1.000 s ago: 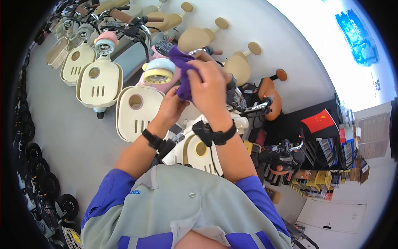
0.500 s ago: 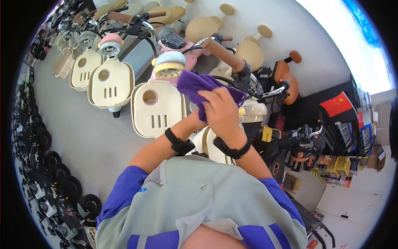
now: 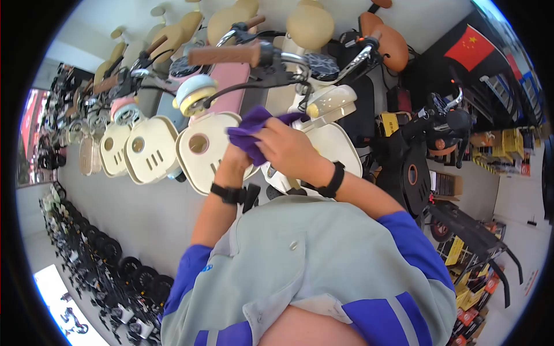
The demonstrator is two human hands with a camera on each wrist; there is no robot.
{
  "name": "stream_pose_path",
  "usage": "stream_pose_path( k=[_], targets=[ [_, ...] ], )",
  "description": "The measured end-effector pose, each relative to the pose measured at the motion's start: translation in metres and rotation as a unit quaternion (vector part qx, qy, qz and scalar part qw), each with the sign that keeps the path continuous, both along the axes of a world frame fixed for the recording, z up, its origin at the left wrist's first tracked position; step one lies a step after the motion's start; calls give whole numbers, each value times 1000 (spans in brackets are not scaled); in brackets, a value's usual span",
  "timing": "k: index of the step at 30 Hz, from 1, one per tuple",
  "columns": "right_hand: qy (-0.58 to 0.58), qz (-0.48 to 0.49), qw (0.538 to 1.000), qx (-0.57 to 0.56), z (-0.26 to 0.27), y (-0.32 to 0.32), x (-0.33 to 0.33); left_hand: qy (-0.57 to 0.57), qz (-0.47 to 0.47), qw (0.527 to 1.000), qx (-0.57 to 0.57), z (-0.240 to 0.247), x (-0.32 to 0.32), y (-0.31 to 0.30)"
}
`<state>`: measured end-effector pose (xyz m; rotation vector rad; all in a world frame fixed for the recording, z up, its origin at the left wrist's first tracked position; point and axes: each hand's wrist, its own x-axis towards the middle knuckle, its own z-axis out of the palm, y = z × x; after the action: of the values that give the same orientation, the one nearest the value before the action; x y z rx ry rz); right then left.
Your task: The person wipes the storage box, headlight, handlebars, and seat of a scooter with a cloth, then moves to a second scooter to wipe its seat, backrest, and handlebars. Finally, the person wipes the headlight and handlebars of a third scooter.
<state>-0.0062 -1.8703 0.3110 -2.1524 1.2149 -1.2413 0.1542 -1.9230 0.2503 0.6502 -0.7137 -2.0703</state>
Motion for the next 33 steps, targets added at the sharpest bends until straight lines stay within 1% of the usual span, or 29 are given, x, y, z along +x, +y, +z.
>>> stream_pose_path(
  k=[1, 3, 5, 6, 8, 9, 10, 11, 12, 13, 14, 15, 17, 18, 19, 20, 21, 23, 24, 26, 27, 28, 29, 30, 31, 33],
  targets=[
    [-13, -50, 999, 15, -8, 1, -17, -58, 24, 996, 59, 8, -21, 9],
    [-57, -184, 981, -29, -19, -6, -57, -193, 57, 979, 28, -14, -32, 4],
    [-73, -261, 962, -43, -17, -15, -101, -235, 55, 969, -56, 9, -54, -3],
    [-58, -271, 960, -25, -24, -20, -119, -253, 56, 960, -102, 18, -67, -8],
    [-28, -286, 958, 3, -46, -30, -156, -344, -10, 913, -219, 17, -91, -17],
    [-17, -301, 953, 36, -65, -33, -175, -384, -41, 879, -278, 15, -104, -21],
    [-6, -316, 946, 67, -91, -35, -194, -428, -69, 851, -296, 7, -117, -21],
    [2, -331, 938, 98, -118, -35, -212, -422, -106, 845, -311, 8, -131, -18],
    [-75, -334, 922, 184, -152, -31, -230, -406, -129, 859, -285, 14, -146, -12],
    [-154, -330, 893, 266, -189, -27, -245, -391, -154, 870, -259, 23, -161, -7],
    [-233, -318, 852, 343, -207, -27, -256, -386, -162, 862, -287, 31, -175, -7],
    [-204, -341, 863, 312, -190, -24, -257, -395, -144, 858, -295, 43, -189, -13],
    [-216, -365, 885, 191, -144, -36, -259, -411, -100, 854, -302, 64, -218, -25],
    [-226, -374, 891, 121, -125, -50, -265, -412, -52, 845, -337, 68, -229, -40],
    [-236, -382, 892, 49, -108, -69, -273, -393, -7, 850, -352, 77, -241, -53],
    [-243, -395, 886, 14, -86, -86, -281, -382, 52, 860, -334, 93, -256, -60],
    [-251, -408, 878, -20, -73, -102, -289, -400, 84, 833, -373, 98, -265, -76],
    [-218, -436, 873, -21, -77, -131, -301, -372, 153, 847, -347, 91, -283, -109],
    [-199, -451, 870, -21, -80, -139, -302, -444, 139, 777, -424, 83, -289, -122],
    [-170, -438, 882, 40, -120, -135, -292, -558, 107, 606, -556, 56, -296, -143],
    [-150, -431, 887, 67, -134, -130, -290, -577, -12, 593, -562, 18, -287, -159],
    [-158, -393, 901, 96, -134, -111, -284, -580, -120, 566, -574, 13, -284, -147],
    [-162, -353, 913, 125, -134, -88, -277, -592, -177, 537, -574, -1, -282, -140],
    [-142, -294, 932, 159, -151, -71, -271, -586, -170, 549, -572, 6, -284, -117],
    [-124, -234, 944, 196, -167, -62, -269, -603, -161, 547, -558, 14, -286, -103],
    [-243, -290, 908, 182, -156, -67, -282, -584, -103, 613, -522, 28, -287, -94]
  ],
)
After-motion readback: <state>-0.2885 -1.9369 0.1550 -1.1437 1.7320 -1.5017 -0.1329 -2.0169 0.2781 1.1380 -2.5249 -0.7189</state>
